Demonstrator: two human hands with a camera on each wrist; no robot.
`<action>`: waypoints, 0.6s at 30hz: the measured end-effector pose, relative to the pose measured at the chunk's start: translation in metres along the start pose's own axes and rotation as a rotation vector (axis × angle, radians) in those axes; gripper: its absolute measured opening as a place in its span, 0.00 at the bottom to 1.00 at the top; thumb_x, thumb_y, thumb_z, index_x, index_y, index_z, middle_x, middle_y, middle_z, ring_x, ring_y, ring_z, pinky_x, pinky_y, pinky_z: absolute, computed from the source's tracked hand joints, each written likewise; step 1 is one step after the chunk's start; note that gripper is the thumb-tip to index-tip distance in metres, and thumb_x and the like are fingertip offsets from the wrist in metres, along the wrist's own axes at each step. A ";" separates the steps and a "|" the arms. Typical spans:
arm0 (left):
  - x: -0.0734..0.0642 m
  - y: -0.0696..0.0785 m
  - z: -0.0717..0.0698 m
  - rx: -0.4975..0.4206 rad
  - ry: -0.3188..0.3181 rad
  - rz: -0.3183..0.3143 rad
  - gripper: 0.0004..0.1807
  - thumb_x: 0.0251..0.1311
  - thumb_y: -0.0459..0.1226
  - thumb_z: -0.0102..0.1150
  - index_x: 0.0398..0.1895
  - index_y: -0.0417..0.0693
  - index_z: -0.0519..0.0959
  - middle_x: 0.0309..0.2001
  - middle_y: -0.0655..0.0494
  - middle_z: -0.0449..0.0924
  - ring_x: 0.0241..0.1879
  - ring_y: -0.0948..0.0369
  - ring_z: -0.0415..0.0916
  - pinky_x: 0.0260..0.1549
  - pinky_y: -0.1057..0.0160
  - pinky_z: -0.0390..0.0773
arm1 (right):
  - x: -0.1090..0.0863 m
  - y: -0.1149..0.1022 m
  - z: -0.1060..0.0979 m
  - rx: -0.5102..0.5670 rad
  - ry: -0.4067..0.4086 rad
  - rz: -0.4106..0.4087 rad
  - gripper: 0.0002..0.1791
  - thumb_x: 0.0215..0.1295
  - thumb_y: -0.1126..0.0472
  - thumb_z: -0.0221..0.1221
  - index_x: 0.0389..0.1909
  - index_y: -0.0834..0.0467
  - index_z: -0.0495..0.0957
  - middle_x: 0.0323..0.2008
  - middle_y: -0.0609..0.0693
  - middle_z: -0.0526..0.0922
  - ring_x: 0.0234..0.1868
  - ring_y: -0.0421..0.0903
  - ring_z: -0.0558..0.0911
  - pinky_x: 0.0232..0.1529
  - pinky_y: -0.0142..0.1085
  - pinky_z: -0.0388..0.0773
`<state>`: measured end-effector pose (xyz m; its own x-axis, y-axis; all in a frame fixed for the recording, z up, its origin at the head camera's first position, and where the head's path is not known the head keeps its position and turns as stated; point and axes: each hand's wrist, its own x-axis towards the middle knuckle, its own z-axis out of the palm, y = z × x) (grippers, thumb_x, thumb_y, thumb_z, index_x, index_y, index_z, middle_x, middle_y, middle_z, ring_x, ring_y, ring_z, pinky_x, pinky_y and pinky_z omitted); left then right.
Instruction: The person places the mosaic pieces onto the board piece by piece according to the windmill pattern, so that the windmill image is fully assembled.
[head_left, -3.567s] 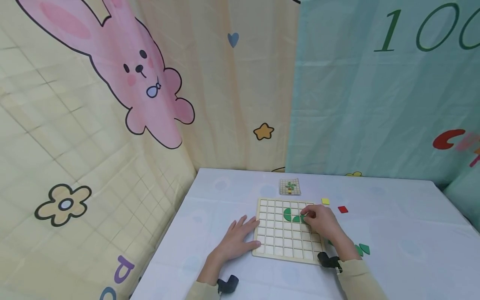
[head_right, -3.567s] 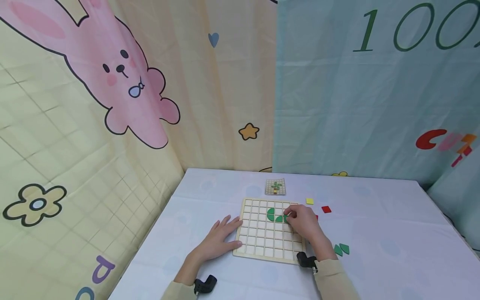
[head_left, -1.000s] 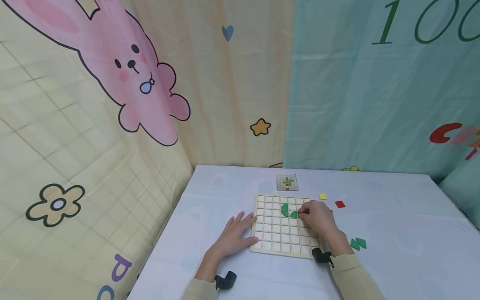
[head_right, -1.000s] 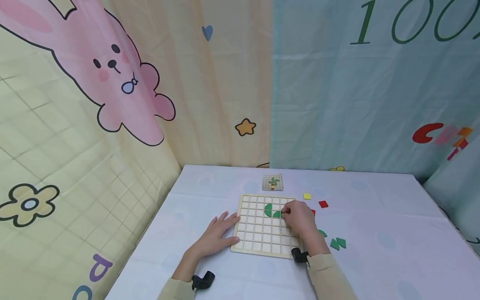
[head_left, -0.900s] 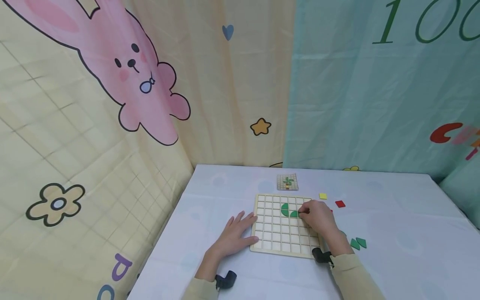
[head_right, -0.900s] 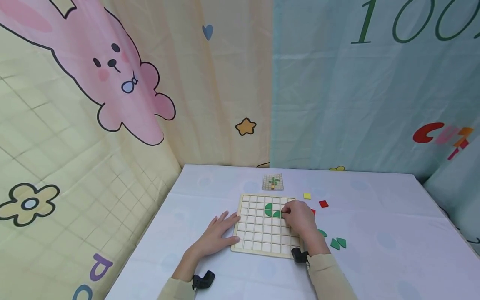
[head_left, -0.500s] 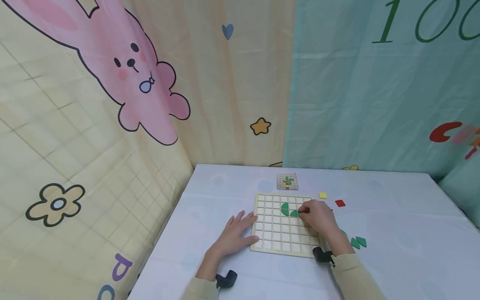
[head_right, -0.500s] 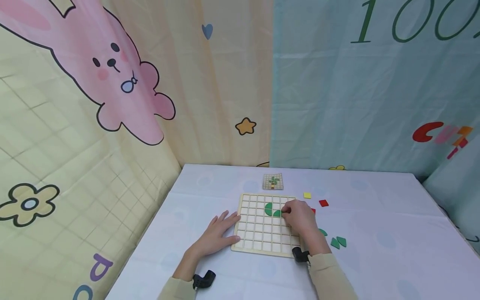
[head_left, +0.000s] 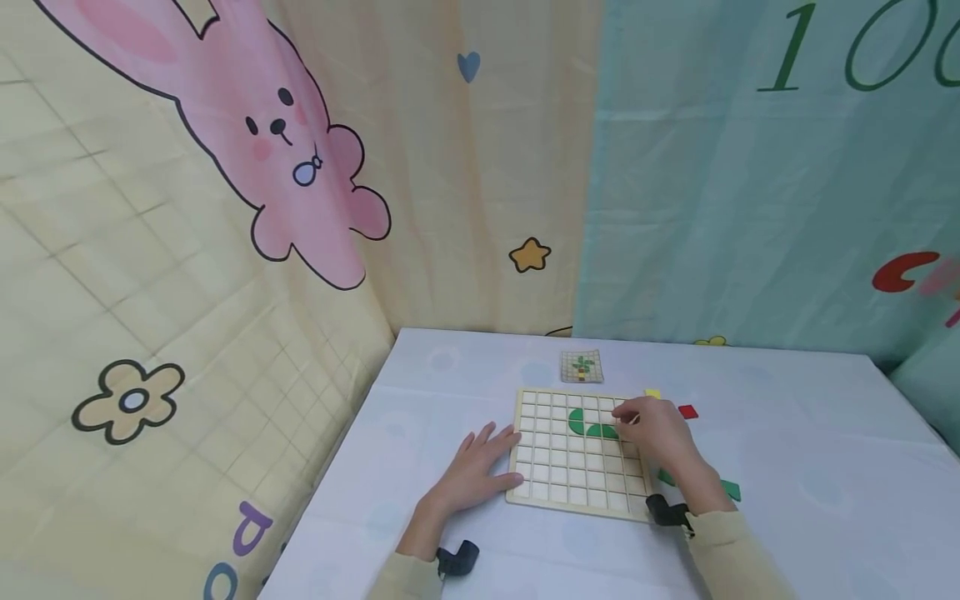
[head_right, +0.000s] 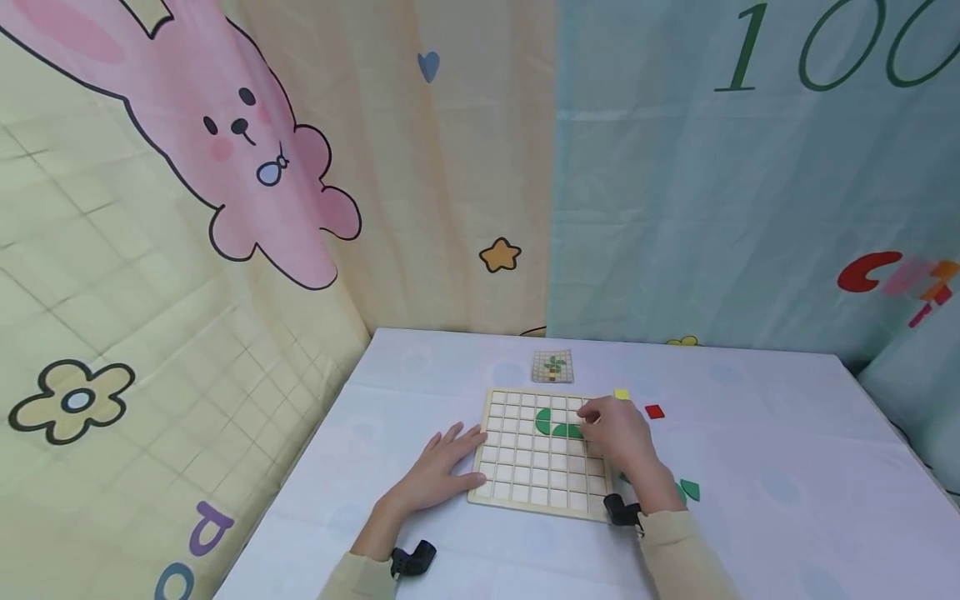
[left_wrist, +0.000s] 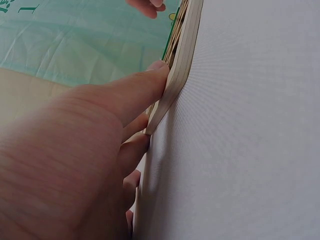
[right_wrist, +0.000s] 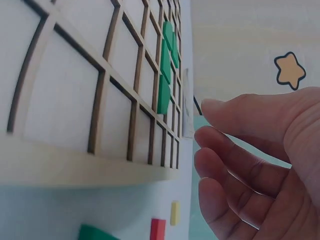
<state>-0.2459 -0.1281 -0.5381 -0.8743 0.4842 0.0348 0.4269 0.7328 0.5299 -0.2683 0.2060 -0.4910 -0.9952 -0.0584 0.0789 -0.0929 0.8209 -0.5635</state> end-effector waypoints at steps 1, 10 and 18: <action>0.000 0.000 0.000 0.004 -0.001 0.001 0.38 0.66 0.59 0.57 0.77 0.60 0.63 0.77 0.63 0.57 0.79 0.53 0.41 0.75 0.43 0.39 | -0.001 0.001 -0.002 -0.005 0.004 -0.009 0.11 0.62 0.62 0.69 0.45 0.57 0.88 0.36 0.48 0.84 0.36 0.47 0.80 0.33 0.41 0.80; 0.000 -0.001 0.001 0.002 0.004 0.008 0.38 0.66 0.58 0.57 0.77 0.59 0.63 0.77 0.63 0.57 0.79 0.52 0.41 0.75 0.43 0.39 | -0.014 0.004 -0.017 -0.016 0.035 -0.044 0.12 0.61 0.63 0.69 0.45 0.56 0.87 0.35 0.46 0.84 0.38 0.47 0.81 0.34 0.42 0.81; 0.000 -0.001 0.002 0.000 0.004 0.008 0.39 0.66 0.59 0.57 0.77 0.58 0.64 0.77 0.63 0.57 0.79 0.52 0.41 0.75 0.42 0.39 | -0.025 0.007 -0.023 -0.020 0.039 -0.042 0.13 0.61 0.64 0.69 0.46 0.58 0.87 0.35 0.46 0.84 0.36 0.46 0.81 0.34 0.42 0.81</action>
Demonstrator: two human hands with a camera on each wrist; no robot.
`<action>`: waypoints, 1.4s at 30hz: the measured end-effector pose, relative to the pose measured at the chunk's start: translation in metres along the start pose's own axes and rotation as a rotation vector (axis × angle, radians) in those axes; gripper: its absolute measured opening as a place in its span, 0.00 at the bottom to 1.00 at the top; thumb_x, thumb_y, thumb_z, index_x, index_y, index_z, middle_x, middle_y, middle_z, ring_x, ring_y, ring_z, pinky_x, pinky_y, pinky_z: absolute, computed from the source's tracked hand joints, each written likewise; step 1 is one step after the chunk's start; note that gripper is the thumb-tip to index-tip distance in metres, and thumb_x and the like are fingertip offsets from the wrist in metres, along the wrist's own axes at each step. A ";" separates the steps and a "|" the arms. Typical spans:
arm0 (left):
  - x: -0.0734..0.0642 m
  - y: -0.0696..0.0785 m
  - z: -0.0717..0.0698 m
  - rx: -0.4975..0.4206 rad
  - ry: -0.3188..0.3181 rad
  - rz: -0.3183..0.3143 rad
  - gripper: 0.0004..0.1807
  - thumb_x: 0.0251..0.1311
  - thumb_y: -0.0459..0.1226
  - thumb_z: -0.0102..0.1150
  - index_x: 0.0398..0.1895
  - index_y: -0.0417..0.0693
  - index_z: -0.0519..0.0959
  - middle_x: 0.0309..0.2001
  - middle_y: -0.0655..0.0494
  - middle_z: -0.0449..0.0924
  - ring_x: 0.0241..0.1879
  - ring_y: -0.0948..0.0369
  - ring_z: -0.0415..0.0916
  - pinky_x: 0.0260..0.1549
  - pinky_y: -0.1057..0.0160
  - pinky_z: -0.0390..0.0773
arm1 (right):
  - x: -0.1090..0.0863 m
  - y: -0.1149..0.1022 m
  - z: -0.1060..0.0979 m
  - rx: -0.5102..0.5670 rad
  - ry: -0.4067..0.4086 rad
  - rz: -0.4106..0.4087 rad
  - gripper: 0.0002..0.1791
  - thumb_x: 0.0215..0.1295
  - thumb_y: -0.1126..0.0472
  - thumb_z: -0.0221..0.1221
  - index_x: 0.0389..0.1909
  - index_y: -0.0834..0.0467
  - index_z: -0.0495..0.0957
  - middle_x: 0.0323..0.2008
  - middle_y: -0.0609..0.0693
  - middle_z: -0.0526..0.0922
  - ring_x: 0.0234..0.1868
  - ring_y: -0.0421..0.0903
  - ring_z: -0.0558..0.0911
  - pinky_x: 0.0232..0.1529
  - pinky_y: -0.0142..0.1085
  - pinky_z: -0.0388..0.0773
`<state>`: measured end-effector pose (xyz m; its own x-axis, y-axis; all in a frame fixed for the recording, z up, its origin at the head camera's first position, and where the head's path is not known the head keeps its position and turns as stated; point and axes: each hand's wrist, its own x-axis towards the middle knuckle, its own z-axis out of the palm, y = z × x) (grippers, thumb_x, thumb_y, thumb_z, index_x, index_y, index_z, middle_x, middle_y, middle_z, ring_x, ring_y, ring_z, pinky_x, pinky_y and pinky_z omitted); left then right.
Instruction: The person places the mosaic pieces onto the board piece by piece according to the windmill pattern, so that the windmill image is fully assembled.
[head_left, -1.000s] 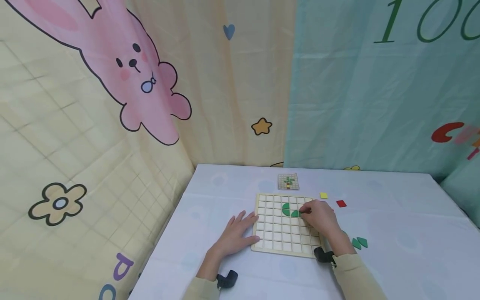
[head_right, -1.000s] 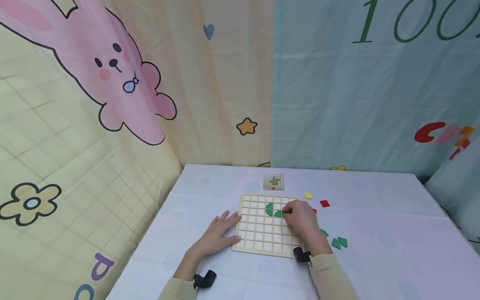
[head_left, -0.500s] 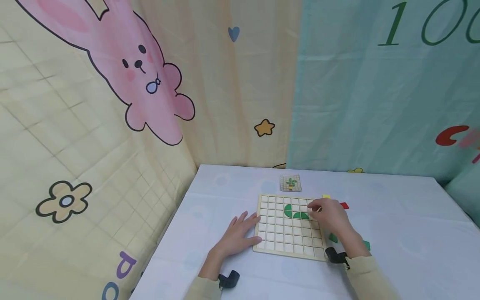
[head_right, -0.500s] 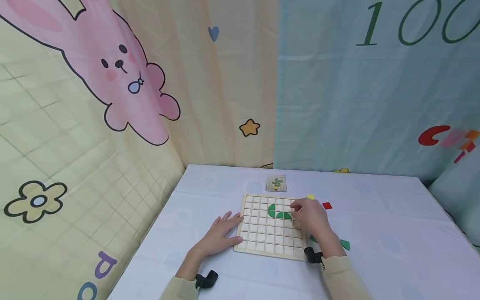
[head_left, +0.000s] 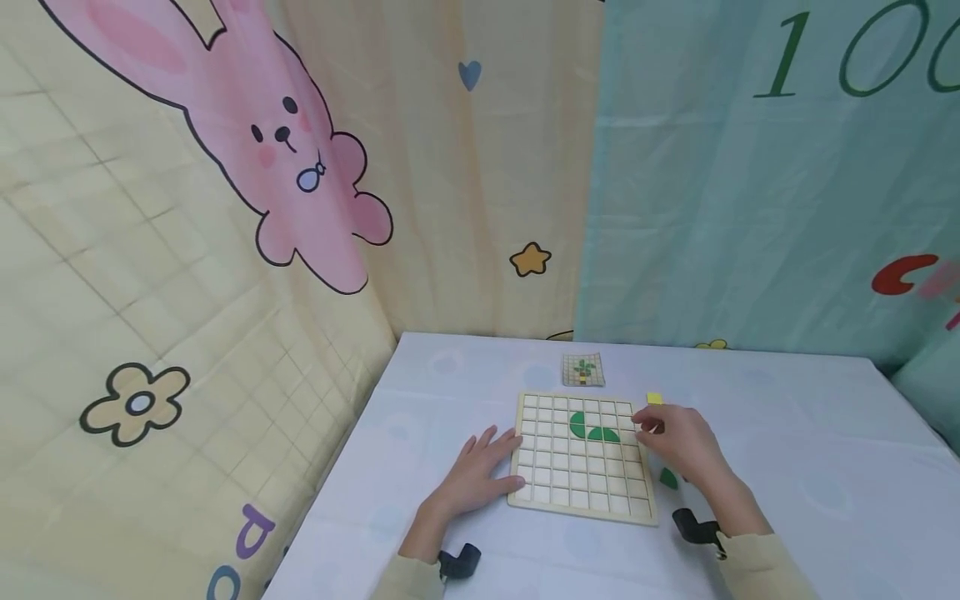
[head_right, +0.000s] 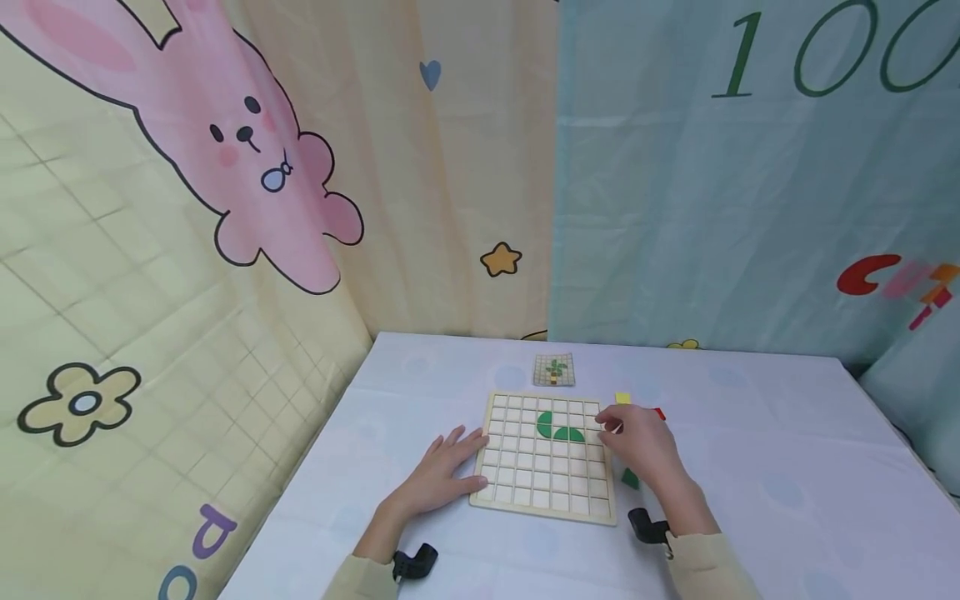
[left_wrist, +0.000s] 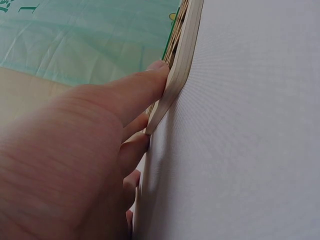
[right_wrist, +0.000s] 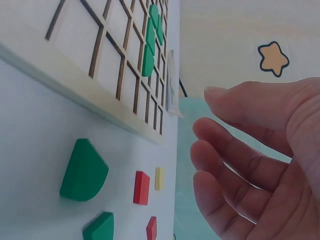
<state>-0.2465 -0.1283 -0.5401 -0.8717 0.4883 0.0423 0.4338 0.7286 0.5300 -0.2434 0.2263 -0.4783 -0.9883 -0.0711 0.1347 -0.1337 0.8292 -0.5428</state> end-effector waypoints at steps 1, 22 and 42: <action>-0.001 0.000 0.000 -0.005 -0.002 -0.004 0.39 0.66 0.59 0.57 0.77 0.58 0.64 0.77 0.63 0.57 0.79 0.52 0.41 0.75 0.42 0.39 | -0.002 0.001 0.000 0.000 -0.003 0.003 0.13 0.60 0.64 0.69 0.46 0.59 0.87 0.35 0.46 0.84 0.37 0.46 0.81 0.35 0.43 0.81; 0.001 -0.004 0.003 -0.007 0.000 0.006 0.39 0.66 0.60 0.56 0.77 0.59 0.63 0.77 0.64 0.57 0.79 0.53 0.41 0.75 0.42 0.39 | -0.026 0.030 -0.008 -0.030 -0.062 0.072 0.15 0.59 0.62 0.72 0.48 0.57 0.87 0.41 0.50 0.85 0.44 0.53 0.80 0.42 0.51 0.82; -0.002 0.000 0.000 -0.033 0.005 0.009 0.39 0.66 0.58 0.57 0.77 0.57 0.64 0.77 0.63 0.57 0.79 0.52 0.41 0.75 0.43 0.38 | -0.033 0.047 0.001 -0.076 -0.189 0.077 0.16 0.54 0.59 0.75 0.44 0.52 0.89 0.33 0.41 0.82 0.39 0.46 0.76 0.43 0.50 0.80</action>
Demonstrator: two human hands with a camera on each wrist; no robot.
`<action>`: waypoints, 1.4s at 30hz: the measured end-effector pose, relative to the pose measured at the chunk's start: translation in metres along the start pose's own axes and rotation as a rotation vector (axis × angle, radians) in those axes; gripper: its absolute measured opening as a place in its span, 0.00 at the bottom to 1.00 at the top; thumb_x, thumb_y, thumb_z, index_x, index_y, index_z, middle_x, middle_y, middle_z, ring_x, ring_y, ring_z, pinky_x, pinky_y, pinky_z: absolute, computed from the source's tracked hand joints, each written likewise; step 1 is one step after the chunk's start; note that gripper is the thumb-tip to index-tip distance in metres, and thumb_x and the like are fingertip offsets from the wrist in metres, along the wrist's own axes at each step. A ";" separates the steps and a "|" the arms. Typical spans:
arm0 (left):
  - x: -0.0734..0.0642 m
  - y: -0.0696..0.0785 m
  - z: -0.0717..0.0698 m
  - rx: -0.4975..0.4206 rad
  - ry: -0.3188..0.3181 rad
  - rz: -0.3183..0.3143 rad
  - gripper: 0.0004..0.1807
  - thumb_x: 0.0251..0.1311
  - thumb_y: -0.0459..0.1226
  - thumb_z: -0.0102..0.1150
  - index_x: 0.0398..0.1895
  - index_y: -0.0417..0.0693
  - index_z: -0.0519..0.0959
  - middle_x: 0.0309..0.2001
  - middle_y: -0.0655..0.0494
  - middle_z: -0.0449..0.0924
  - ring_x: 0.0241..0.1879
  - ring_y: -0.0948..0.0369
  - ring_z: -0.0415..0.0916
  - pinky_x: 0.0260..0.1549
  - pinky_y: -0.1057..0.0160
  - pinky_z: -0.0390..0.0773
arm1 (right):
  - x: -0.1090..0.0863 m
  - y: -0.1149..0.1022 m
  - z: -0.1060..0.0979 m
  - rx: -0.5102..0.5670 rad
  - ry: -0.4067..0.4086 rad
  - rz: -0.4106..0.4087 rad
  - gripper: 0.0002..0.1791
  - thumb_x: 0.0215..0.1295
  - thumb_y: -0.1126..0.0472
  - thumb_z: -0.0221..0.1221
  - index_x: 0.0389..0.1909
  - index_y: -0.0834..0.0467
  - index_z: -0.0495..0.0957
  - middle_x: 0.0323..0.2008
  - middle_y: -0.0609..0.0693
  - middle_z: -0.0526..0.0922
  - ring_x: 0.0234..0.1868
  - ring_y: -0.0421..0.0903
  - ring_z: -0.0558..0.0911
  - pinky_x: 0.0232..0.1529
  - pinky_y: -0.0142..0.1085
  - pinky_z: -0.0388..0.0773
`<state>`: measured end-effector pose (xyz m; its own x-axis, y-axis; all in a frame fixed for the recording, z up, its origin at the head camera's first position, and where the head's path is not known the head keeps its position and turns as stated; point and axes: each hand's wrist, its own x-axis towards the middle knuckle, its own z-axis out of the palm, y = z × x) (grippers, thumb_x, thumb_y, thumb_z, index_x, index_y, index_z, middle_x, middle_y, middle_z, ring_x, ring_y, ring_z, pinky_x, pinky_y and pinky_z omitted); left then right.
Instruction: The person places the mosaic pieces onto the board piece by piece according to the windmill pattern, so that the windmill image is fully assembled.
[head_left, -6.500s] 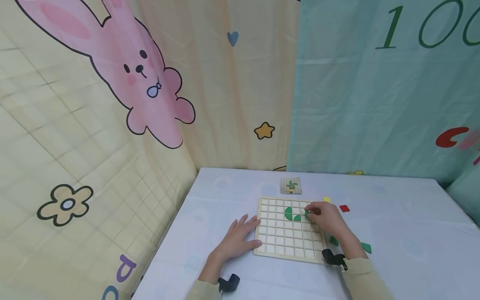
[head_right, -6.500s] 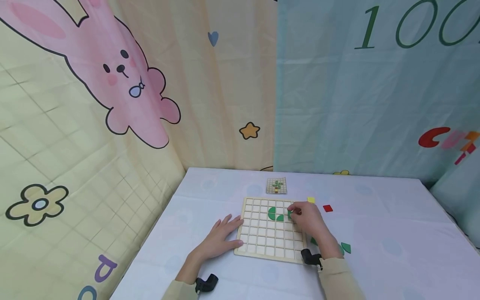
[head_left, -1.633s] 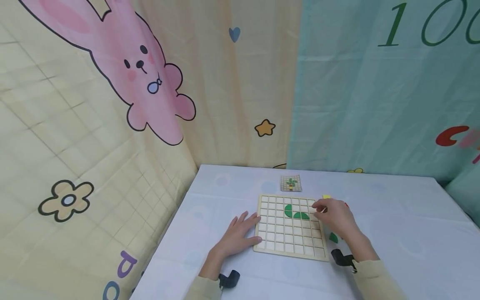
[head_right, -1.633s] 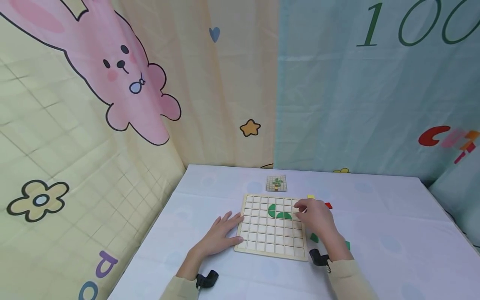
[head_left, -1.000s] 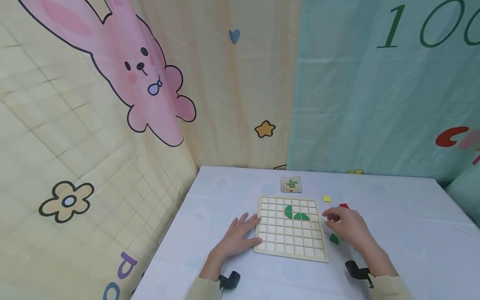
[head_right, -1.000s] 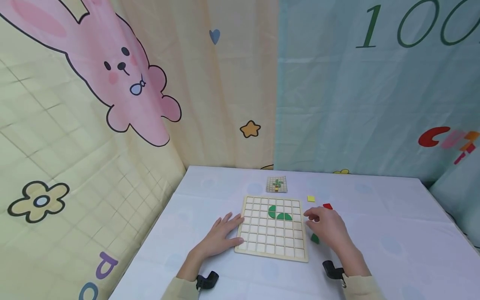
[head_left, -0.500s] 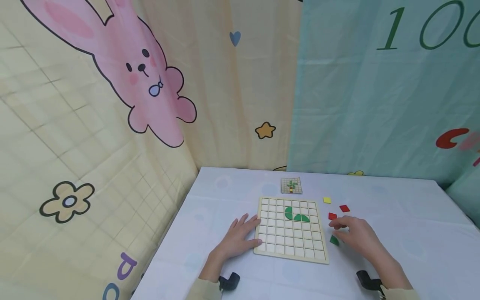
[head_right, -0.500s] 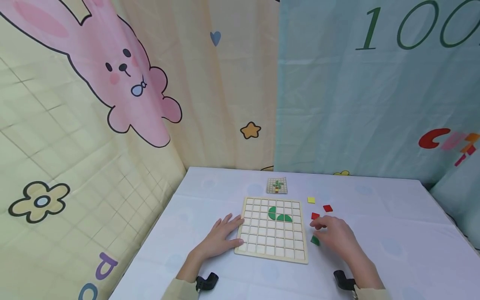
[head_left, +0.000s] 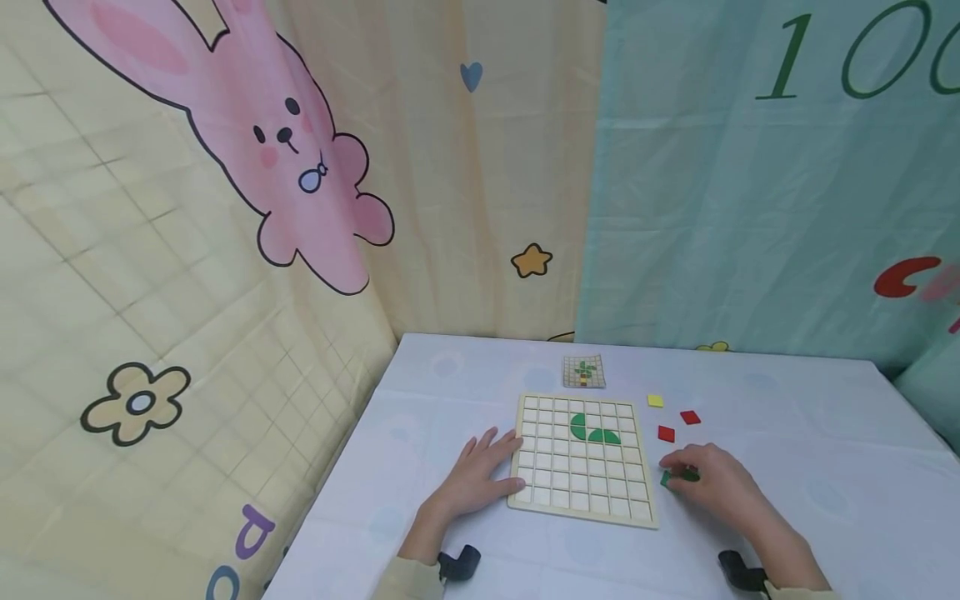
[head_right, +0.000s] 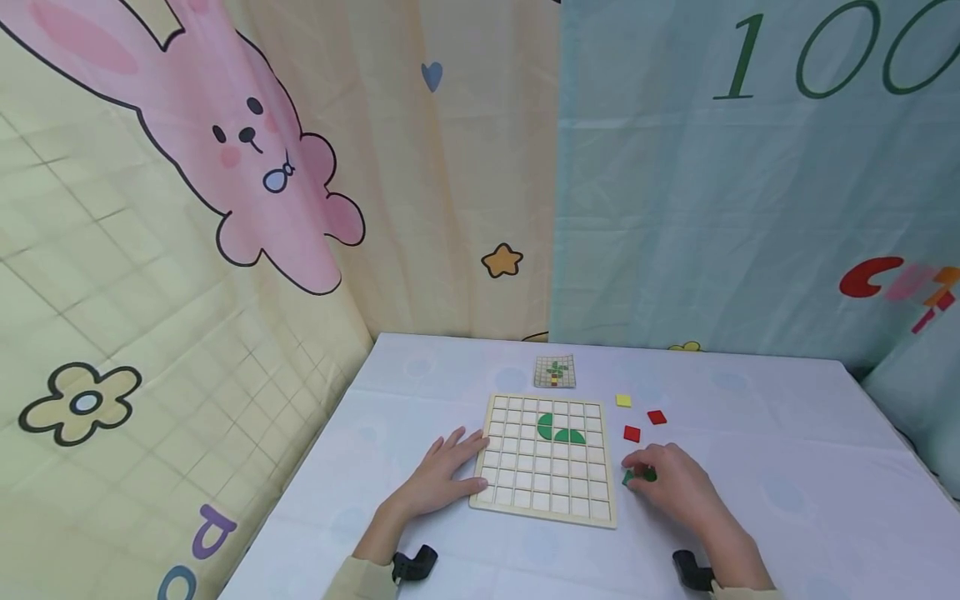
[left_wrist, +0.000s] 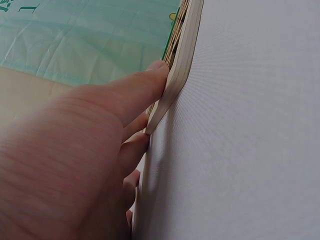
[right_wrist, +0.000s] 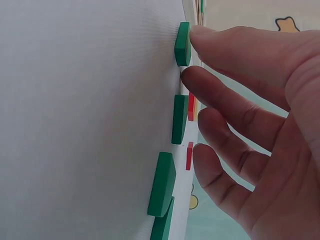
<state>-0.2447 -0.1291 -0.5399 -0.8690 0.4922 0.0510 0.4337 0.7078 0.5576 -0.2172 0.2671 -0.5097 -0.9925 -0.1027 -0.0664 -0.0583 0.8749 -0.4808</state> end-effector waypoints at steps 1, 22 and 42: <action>0.000 0.000 0.000 -0.002 0.000 -0.002 0.39 0.66 0.58 0.57 0.77 0.57 0.64 0.77 0.63 0.57 0.79 0.52 0.41 0.75 0.43 0.38 | 0.000 0.000 0.000 -0.004 -0.005 -0.001 0.16 0.53 0.59 0.75 0.45 0.52 0.89 0.33 0.41 0.82 0.39 0.46 0.75 0.43 0.50 0.80; 0.001 -0.001 0.000 0.018 -0.003 -0.002 0.38 0.66 0.58 0.58 0.77 0.59 0.63 0.77 0.62 0.57 0.79 0.52 0.41 0.75 0.43 0.39 | -0.001 -0.001 0.003 -0.052 -0.010 -0.009 0.18 0.51 0.57 0.77 0.44 0.54 0.89 0.26 0.42 0.75 0.36 0.47 0.70 0.35 0.40 0.71; 0.000 -0.001 0.000 0.023 -0.010 -0.008 0.39 0.66 0.59 0.57 0.77 0.60 0.62 0.77 0.64 0.56 0.79 0.53 0.41 0.75 0.44 0.39 | -0.003 -0.008 0.003 -0.019 -0.034 0.009 0.15 0.52 0.59 0.76 0.42 0.51 0.88 0.27 0.45 0.74 0.34 0.46 0.72 0.33 0.39 0.72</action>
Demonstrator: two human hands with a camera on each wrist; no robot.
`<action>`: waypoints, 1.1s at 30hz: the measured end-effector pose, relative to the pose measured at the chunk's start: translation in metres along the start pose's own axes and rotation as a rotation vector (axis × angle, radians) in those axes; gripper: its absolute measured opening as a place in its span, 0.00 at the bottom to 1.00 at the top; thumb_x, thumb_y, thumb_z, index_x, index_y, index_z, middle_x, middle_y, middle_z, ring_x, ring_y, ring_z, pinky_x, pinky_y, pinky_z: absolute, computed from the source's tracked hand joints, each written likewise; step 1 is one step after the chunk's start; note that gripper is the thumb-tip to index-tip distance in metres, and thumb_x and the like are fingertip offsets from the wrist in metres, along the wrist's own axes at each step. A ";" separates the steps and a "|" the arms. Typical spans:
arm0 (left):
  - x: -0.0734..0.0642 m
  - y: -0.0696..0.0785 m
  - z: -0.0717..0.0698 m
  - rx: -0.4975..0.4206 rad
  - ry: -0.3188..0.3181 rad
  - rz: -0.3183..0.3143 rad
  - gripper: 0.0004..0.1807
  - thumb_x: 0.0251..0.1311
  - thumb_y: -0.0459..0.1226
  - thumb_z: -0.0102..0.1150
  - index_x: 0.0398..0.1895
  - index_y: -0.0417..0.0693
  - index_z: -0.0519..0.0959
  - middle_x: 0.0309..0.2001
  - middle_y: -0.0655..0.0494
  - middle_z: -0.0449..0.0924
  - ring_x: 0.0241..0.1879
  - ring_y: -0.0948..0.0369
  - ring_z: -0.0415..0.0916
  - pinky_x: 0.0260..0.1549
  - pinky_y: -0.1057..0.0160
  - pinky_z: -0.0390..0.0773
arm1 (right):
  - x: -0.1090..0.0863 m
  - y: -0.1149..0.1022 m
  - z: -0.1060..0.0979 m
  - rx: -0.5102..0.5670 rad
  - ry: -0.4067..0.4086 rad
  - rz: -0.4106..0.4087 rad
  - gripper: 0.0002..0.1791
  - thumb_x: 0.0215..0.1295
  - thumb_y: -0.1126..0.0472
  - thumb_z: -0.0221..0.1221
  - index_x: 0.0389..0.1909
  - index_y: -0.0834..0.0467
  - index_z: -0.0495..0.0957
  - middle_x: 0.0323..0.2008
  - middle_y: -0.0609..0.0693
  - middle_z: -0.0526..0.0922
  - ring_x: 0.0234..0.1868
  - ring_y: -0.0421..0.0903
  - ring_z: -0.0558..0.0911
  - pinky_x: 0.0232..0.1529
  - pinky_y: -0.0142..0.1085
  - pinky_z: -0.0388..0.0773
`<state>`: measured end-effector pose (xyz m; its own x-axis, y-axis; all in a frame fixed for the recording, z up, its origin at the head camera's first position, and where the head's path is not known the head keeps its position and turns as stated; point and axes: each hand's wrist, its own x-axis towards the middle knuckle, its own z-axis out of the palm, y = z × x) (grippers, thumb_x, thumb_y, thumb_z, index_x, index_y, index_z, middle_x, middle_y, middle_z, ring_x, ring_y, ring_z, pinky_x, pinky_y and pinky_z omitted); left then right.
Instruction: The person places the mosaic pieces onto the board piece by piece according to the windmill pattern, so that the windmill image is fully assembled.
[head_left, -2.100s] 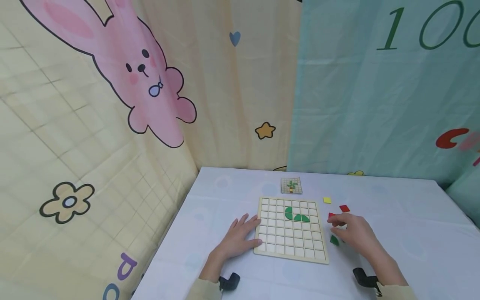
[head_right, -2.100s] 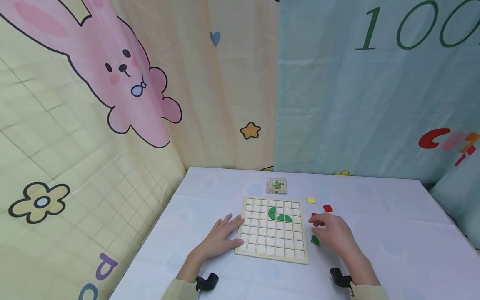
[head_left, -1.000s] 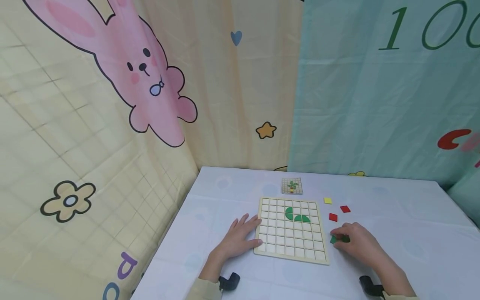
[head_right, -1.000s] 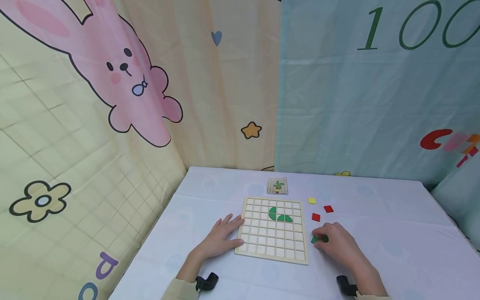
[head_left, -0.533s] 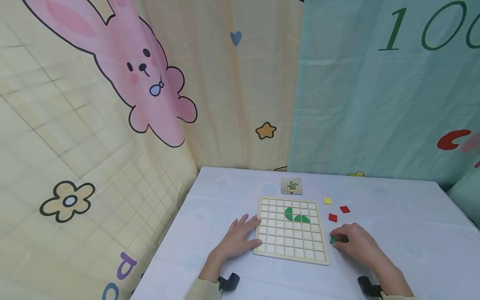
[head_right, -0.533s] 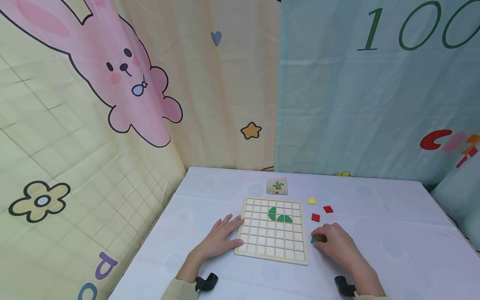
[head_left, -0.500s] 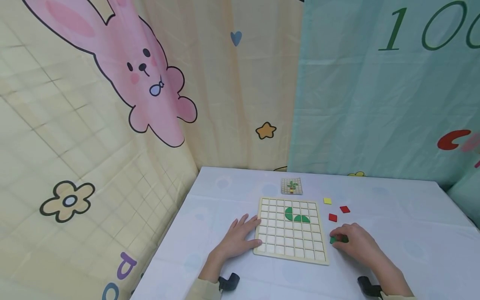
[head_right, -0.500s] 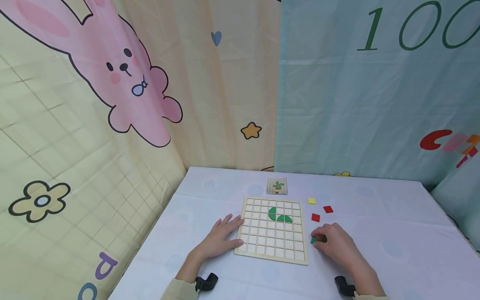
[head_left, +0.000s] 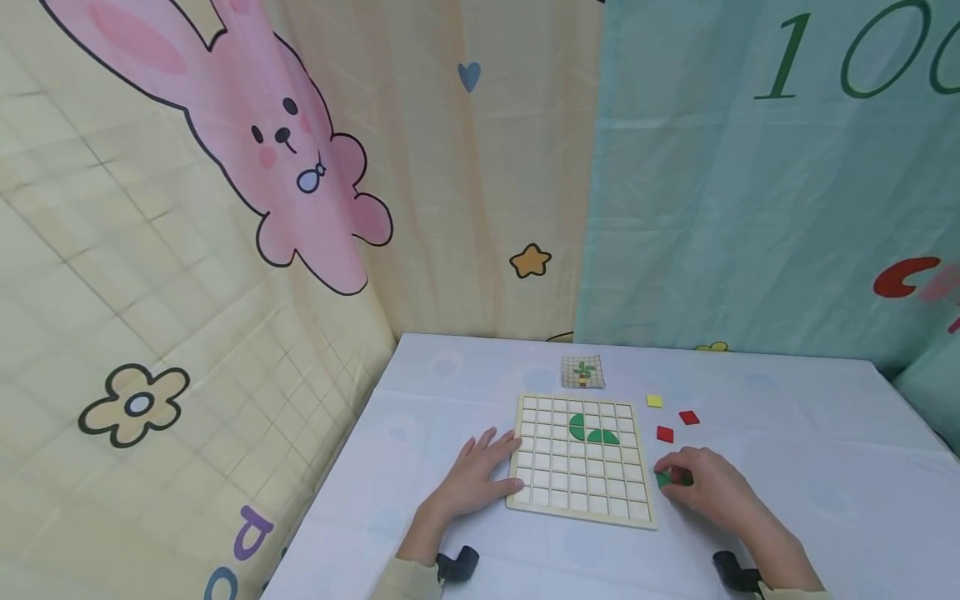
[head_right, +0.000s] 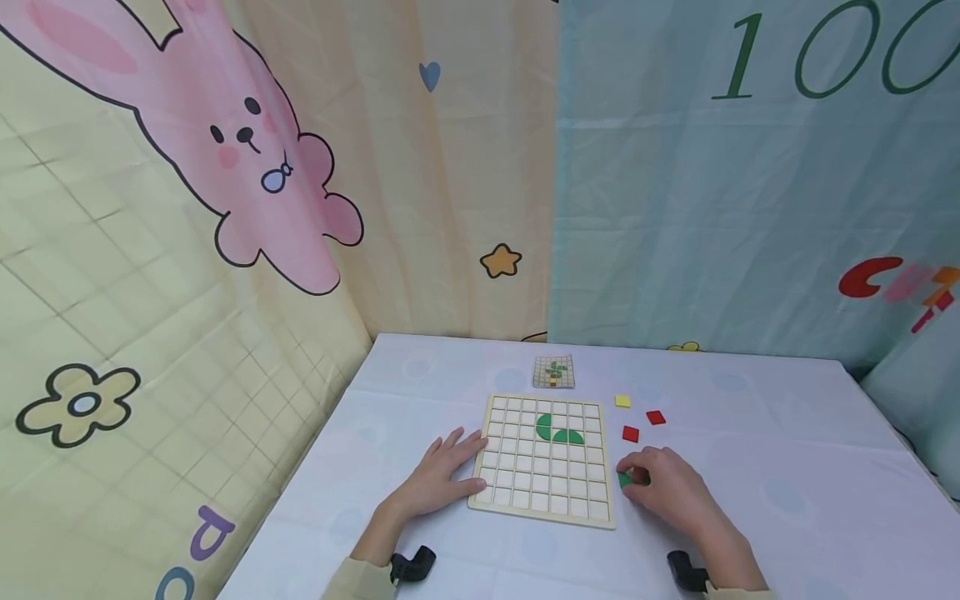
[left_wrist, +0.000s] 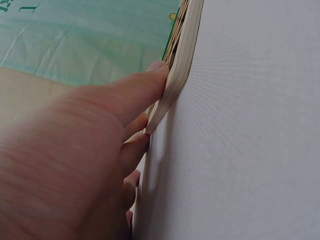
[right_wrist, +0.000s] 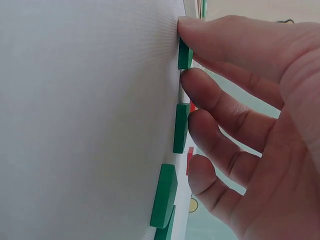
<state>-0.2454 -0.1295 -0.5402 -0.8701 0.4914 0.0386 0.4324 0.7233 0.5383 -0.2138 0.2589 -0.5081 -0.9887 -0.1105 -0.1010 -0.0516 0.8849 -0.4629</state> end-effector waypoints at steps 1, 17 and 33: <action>0.000 0.000 0.000 -0.001 -0.001 -0.002 0.39 0.66 0.59 0.57 0.77 0.60 0.62 0.77 0.64 0.56 0.79 0.53 0.41 0.75 0.44 0.39 | 0.000 0.000 0.000 0.002 0.001 -0.002 0.15 0.52 0.59 0.76 0.42 0.51 0.88 0.27 0.45 0.74 0.34 0.46 0.72 0.33 0.39 0.72; 0.000 0.002 -0.001 -0.009 -0.001 -0.010 0.39 0.66 0.58 0.57 0.77 0.58 0.63 0.77 0.64 0.57 0.79 0.52 0.41 0.75 0.44 0.38 | -0.001 -0.004 0.000 0.012 0.001 0.008 0.14 0.50 0.60 0.77 0.37 0.50 0.86 0.27 0.45 0.75 0.32 0.46 0.73 0.34 0.39 0.74; -0.001 0.001 0.000 0.000 0.004 -0.004 0.39 0.66 0.58 0.57 0.77 0.59 0.63 0.77 0.64 0.57 0.79 0.52 0.41 0.75 0.44 0.39 | -0.005 -0.004 0.002 0.069 0.049 -0.012 0.15 0.50 0.65 0.77 0.32 0.51 0.80 0.26 0.44 0.76 0.32 0.45 0.73 0.34 0.39 0.75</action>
<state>-0.2444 -0.1289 -0.5394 -0.8727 0.4866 0.0398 0.4291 0.7254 0.5382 -0.2086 0.2550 -0.5078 -0.9939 -0.0973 -0.0529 -0.0553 0.8502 -0.5236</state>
